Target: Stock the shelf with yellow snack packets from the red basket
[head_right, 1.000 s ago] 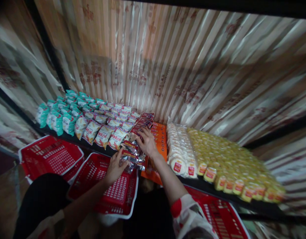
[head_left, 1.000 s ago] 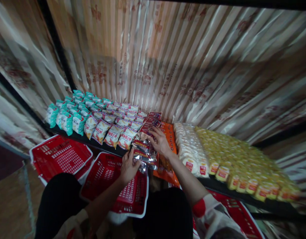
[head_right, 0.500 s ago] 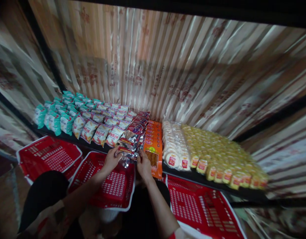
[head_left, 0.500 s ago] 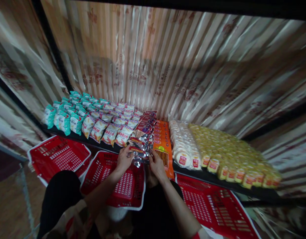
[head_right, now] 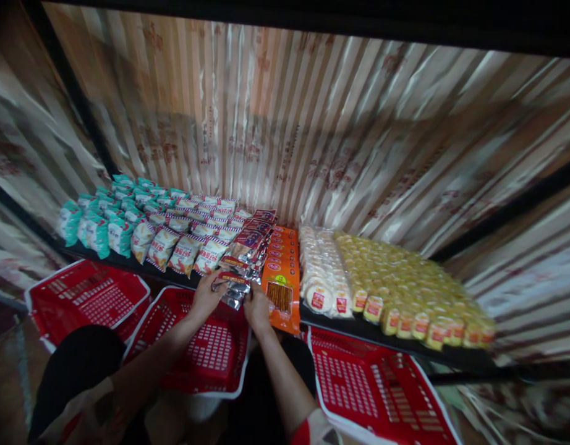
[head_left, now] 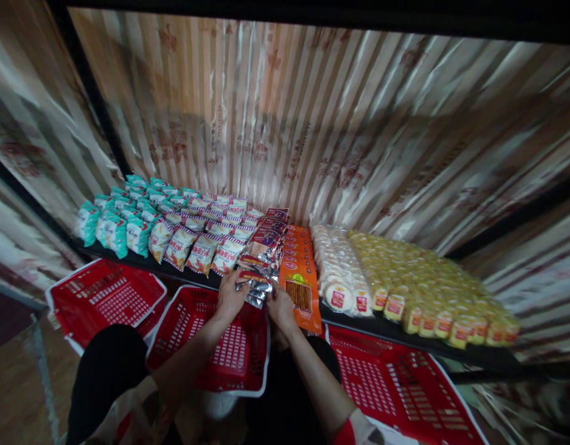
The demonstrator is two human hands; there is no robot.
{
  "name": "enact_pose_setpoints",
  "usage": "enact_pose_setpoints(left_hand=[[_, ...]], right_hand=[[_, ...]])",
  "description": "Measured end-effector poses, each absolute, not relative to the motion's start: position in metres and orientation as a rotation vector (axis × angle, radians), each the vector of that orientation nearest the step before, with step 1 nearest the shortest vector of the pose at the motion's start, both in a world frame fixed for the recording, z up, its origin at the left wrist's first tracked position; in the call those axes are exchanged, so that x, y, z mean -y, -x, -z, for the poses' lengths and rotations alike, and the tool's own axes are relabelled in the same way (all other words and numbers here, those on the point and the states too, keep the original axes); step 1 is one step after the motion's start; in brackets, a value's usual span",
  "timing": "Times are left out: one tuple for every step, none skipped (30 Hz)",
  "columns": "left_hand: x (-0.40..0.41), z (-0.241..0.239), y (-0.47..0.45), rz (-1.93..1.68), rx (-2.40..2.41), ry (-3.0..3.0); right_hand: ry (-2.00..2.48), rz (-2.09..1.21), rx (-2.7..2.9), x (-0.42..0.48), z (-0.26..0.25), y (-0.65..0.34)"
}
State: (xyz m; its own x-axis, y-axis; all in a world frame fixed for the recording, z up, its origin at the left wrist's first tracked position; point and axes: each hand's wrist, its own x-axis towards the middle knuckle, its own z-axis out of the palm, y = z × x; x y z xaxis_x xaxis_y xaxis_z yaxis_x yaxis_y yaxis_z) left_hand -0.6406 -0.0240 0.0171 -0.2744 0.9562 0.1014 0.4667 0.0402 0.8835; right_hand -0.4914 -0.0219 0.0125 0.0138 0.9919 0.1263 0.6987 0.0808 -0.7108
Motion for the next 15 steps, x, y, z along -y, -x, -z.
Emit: enact_pose_setpoints(left_hand=[[0.024, -0.018, 0.640, -1.173, -1.787, -1.435], [0.025, -0.019, 0.639, -1.163, -1.790, -1.430], [0.025, -0.020, 0.639, -1.153, -1.793, -1.423], [0.026, -0.021, 0.638, -1.143, -1.797, -1.417], [0.026, -0.022, 0.638, -1.134, -1.801, -1.415], [0.027, -0.023, 0.638, -1.126, -1.807, -1.415], [0.027, -0.024, 0.637, -1.120, -1.815, -1.416], [0.028, -0.024, 0.637, -1.115, -1.822, -1.420], [0.028, -0.024, 0.637, -1.113, -1.829, -1.425], [0.028, -0.025, 0.637, -1.117, -1.834, -1.427], [0.028, -0.025, 0.637, -1.121, -1.836, -1.428], [0.028, -0.025, 0.637, -1.122, -1.833, -1.425], [0.028, -0.025, 0.637, -1.119, -1.827, -1.422], [0.028, -0.025, 0.637, -1.112, -1.819, -1.420], [0.027, -0.025, 0.637, -1.103, -1.813, -1.417]], right_hand=[[1.693, -0.600, 1.745, 0.022, -0.013, 0.491], [1.709, -0.592, 1.742, 0.023, -0.013, 0.490], [1.720, -0.589, 1.743, 0.024, -0.013, 0.489], [1.720, -0.590, 1.752, 0.025, -0.014, 0.487], [1.712, -0.586, 1.769, 0.026, -0.015, 0.485], [1.698, -0.567, 1.791, 0.027, -0.017, 0.482], [1.682, -0.534, 1.812, 0.028, -0.018, 0.480], [1.667, -0.492, 1.830, 0.028, -0.020, 0.479], [1.660, -0.454, 1.841, 0.028, -0.021, 0.477], [1.669, -0.427, 1.844, 0.028, -0.022, 0.477], [1.688, -0.414, 1.843, 0.028, -0.022, 0.477], [1.708, -0.419, 1.844, 0.027, -0.022, 0.477], [1.733, -0.437, 1.843, 0.026, -0.022, 0.477], [1.760, -0.460, 1.840, 0.025, -0.021, 0.478], [1.787, -0.487, 1.836, 0.024, -0.020, 0.479]])
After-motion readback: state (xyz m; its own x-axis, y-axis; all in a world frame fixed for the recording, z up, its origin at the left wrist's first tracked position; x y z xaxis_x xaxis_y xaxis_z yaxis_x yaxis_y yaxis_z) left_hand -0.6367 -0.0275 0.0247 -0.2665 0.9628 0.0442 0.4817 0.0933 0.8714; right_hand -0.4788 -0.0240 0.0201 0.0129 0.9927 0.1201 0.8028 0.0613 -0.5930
